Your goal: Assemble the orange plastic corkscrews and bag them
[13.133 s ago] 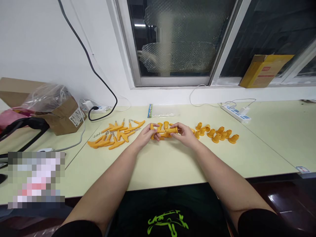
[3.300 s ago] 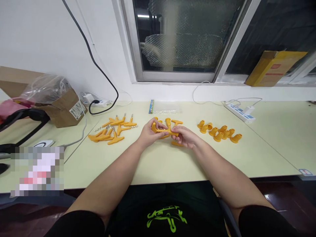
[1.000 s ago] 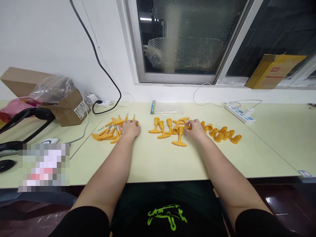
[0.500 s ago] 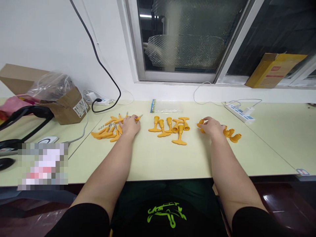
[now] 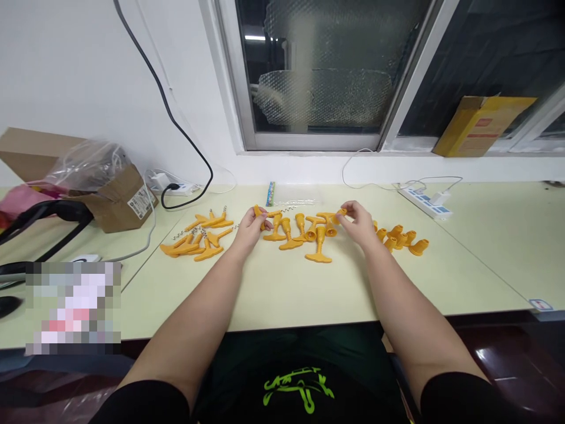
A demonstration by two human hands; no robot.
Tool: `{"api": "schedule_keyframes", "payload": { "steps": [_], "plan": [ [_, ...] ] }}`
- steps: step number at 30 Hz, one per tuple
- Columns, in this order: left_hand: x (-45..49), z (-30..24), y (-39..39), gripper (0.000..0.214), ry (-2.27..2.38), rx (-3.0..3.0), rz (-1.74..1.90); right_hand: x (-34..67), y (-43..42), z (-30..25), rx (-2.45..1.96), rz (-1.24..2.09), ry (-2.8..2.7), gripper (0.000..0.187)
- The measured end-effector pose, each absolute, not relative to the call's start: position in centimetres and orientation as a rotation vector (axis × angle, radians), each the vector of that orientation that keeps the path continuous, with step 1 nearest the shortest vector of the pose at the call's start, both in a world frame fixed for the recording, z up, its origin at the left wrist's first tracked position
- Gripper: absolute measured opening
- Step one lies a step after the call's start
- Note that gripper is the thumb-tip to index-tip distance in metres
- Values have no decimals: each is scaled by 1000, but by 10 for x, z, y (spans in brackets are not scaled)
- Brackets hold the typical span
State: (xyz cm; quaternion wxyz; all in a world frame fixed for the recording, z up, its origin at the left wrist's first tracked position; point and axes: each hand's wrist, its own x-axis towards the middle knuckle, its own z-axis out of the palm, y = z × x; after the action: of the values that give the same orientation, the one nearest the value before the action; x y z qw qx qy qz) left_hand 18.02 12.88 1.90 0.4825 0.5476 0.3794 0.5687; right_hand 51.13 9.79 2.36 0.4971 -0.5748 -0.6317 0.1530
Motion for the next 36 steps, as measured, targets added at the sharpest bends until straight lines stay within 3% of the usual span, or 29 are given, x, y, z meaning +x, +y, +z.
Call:
{"api": "schedule_keyframes", "payload": {
  "steps": [4, 9, 20, 25, 29, 36],
  "plan": [
    [189, 19, 121, 22, 900, 1268, 1268, 478, 90, 19, -1073, 647, -1653, 36],
    [193, 19, 116, 22, 904, 1270, 1187, 458, 80, 21, -1030, 687, -1688, 42],
    [207, 23, 101, 25, 860, 1325, 1050, 448, 83, 13, -852, 779, -1715, 25],
    [217, 27, 92, 41, 842, 1198, 1013, 444, 83, 12, -804, 649, -1766, 23],
    [221, 32, 86, 53, 793, 1295, 1073, 440, 77, 18, -926, 982, -1665, 34],
    [220, 43, 70, 50, 719, 1600, 1126, 431, 65, 34, -1099, 1636, -1345, 39]
  ]
}}
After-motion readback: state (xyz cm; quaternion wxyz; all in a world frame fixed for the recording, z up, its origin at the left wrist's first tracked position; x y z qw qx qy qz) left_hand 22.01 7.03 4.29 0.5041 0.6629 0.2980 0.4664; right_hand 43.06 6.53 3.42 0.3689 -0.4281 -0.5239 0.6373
